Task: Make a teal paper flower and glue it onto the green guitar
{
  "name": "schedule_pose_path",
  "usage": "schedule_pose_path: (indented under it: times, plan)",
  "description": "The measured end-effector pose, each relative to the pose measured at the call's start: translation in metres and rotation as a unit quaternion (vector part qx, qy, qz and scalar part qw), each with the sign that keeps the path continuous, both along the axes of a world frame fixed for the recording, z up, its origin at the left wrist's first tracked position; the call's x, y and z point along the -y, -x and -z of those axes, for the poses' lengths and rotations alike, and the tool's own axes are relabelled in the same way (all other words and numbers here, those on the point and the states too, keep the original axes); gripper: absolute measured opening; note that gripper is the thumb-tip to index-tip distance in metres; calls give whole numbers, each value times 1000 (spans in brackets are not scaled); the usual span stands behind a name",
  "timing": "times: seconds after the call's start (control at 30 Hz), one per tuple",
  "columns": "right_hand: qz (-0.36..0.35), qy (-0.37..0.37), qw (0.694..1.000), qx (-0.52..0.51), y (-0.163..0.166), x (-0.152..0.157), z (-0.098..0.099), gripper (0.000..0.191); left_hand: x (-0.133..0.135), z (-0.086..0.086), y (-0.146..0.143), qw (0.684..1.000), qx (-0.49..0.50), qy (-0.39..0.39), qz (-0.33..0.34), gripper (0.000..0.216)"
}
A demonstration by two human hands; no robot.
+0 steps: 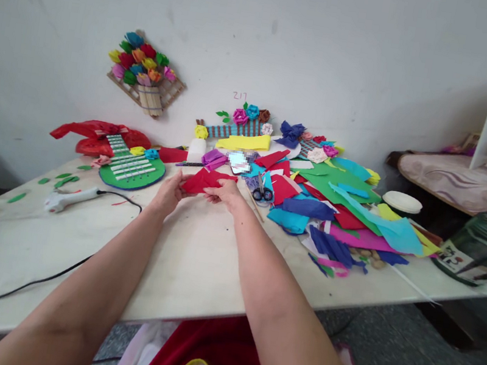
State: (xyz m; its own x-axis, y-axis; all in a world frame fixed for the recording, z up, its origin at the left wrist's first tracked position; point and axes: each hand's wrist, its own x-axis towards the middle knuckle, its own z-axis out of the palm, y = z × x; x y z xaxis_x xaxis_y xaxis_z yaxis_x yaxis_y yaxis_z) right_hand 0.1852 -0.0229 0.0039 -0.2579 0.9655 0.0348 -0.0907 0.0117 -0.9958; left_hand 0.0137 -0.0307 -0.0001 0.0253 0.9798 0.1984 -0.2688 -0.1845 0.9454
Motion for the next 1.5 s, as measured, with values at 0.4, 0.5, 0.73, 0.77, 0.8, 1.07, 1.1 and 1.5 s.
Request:
schedule_pose_path:
  times: [0.4,0.5,0.73,0.77,0.8,1.07,1.1,1.5]
  plan:
    - [3,9,1000,-7,1,1,0,18,3,1,1,994,-98,16,41,42]
    - [-11,3,1000,5,2,0,0,20,3,0,-1,995,-91,15,30,44]
    - [-48,6,999,7,0,6,-4,20,4,-4,-2,998,-49,29,4,40]
    - [-49,9,999,9,0,6,-4,18,3,-4,-2,998,-46,31,4,39]
    - [-46,12,999,13,-1,6,-4,17,3,-3,-1,998,-46,33,5,39]
    - [-30,8,999,29,-2,4,-3,18,2,-2,0,998,-53,31,16,41]
    - [-36,8,999,26,-3,5,-3,17,2,-2,0,998,-58,27,17,41]
    - [-38,20,998,43,-5,2,1,19,3,-2,0,994,-99,33,22,41]
